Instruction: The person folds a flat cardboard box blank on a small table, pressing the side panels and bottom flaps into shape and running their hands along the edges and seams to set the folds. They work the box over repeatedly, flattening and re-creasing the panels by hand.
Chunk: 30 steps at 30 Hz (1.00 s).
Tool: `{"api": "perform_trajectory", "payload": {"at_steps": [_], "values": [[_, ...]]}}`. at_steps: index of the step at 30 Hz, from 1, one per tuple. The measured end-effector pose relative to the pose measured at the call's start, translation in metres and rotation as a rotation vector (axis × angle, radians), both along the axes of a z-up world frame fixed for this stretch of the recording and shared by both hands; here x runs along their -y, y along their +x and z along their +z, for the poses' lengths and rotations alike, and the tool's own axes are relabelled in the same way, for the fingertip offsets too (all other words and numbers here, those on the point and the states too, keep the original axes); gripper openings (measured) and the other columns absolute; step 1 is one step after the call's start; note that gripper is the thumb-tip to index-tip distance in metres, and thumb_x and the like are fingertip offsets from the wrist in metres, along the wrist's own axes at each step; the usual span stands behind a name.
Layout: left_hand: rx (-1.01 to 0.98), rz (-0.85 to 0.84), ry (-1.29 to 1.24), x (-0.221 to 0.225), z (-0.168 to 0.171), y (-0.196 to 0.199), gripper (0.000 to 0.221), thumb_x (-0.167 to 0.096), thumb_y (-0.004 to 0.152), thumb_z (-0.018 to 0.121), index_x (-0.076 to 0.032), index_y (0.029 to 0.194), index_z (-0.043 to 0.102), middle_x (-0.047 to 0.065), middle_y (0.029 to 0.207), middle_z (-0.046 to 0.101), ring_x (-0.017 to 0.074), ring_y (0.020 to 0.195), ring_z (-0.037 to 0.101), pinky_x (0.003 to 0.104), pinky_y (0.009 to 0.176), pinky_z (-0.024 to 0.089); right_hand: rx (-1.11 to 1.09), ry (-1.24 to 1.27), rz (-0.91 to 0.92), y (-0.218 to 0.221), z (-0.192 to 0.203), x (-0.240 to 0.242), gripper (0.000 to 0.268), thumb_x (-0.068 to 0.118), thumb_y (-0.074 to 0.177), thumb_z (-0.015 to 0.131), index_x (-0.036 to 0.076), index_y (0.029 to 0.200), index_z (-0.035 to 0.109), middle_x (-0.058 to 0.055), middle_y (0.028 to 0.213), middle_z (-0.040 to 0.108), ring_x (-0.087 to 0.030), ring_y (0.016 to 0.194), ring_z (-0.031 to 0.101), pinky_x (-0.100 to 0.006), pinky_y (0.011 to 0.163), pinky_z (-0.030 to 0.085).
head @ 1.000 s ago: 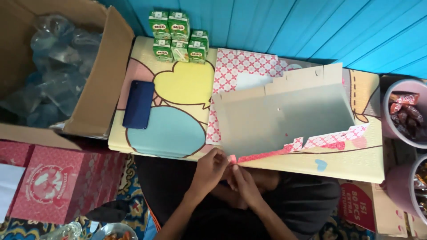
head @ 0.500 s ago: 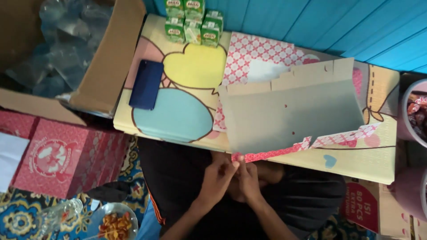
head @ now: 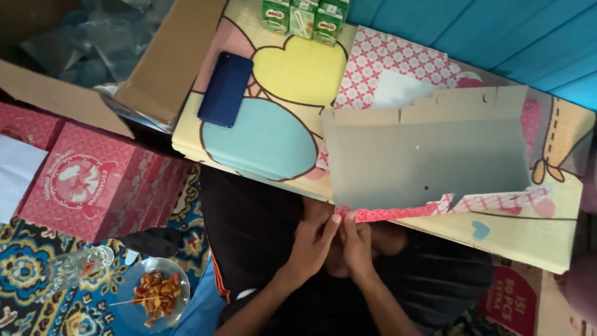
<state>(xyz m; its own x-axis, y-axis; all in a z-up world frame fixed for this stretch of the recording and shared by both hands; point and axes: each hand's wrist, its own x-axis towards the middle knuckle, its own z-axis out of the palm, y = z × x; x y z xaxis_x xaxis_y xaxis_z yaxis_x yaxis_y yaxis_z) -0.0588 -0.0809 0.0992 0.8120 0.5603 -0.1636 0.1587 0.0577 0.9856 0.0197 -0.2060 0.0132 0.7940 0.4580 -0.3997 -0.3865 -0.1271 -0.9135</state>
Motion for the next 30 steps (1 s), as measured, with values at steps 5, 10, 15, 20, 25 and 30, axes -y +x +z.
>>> {"api": "perform_trajectory", "payload": {"at_steps": [5, 10, 15, 20, 25, 30], "values": [[0.065, -0.031, 0.001, -0.005, 0.000, -0.001, 0.021, -0.019, 0.101, 0.058, -0.001, 0.099, 0.069, 0.006, 0.073, 0.067, 0.0136, 0.059, 0.052, 0.029, 0.054, 0.042, -0.006, -0.013, -0.024, -0.001, 0.005, -0.007, 0.056, 0.037, 0.109, 0.050, 0.008, 0.062, 0.054, 0.001, 0.058, 0.044, -0.009, 0.056, 0.033, -0.025, 0.051, 0.029], [0.074, -0.031, 0.019, -0.007, -0.004, -0.003, 0.019, -0.017, 0.101, 0.059, -0.002, 0.094, 0.068, 0.005, 0.071, 0.066, 0.0132, 0.059, 0.052, 0.029, 0.055, 0.043, -0.011, 0.001, -0.023, -0.002, 0.018, -0.014, 0.056, 0.037, 0.108, 0.051, 0.010, 0.059, 0.050, 0.003, 0.057, 0.040, -0.007, 0.055, 0.029, -0.025, 0.049, 0.026], [0.060, -0.046, 0.058, -0.010, -0.009, -0.006, 0.018, -0.017, 0.100, 0.058, -0.002, 0.096, 0.067, 0.005, 0.071, 0.062, 0.0140, 0.059, 0.049, 0.030, 0.055, 0.042, 0.015, 0.025, -0.012, 0.000, 0.016, -0.019, 0.055, 0.036, 0.108, 0.052, 0.007, 0.062, 0.056, 0.004, 0.058, 0.044, -0.006, 0.055, 0.031, -0.023, 0.050, 0.029], [0.010, -0.085, 0.031, -0.008, -0.018, -0.017, 0.018, -0.022, 0.098, 0.061, -0.006, 0.100, 0.066, 0.005, 0.074, 0.063, 0.0158, 0.061, 0.052, 0.031, 0.057, 0.045, -0.010, 0.109, -0.031, 0.004, 0.014, -0.026, 0.048, 0.039, 0.104, 0.058, 0.004, 0.072, 0.068, 0.000, 0.064, 0.057, -0.007, 0.059, 0.043, -0.024, 0.052, 0.038], [-0.007, -0.111, 0.160, 0.003, -0.035, -0.037, 0.025, -0.024, 0.097, 0.061, -0.007, 0.114, 0.067, 0.009, 0.085, 0.068, 0.0232, 0.070, 0.060, 0.035, 0.064, 0.049, 0.008, 0.070, -0.021, 0.009, 0.035, -0.045, 0.057, 0.037, 0.107, 0.050, 0.010, 0.058, 0.043, -0.001, 0.056, 0.042, -0.011, 0.054, 0.035, -0.026, 0.052, 0.031], [-0.062, -0.138, 0.204, -0.007, -0.030, -0.082, 0.015, -0.022, 0.097, 0.064, -0.009, 0.104, 0.065, 0.006, 0.092, 0.064, 0.0196, 0.063, 0.058, 0.033, 0.058, 0.049, -0.131, 0.249, -0.003, 0.013, 0.033, -0.062, 0.057, 0.044, 0.110, 0.044, 0.013, 0.062, 0.038, 0.000, 0.060, 0.034, -0.013, 0.057, 0.031, -0.028, 0.056, 0.027]]}}
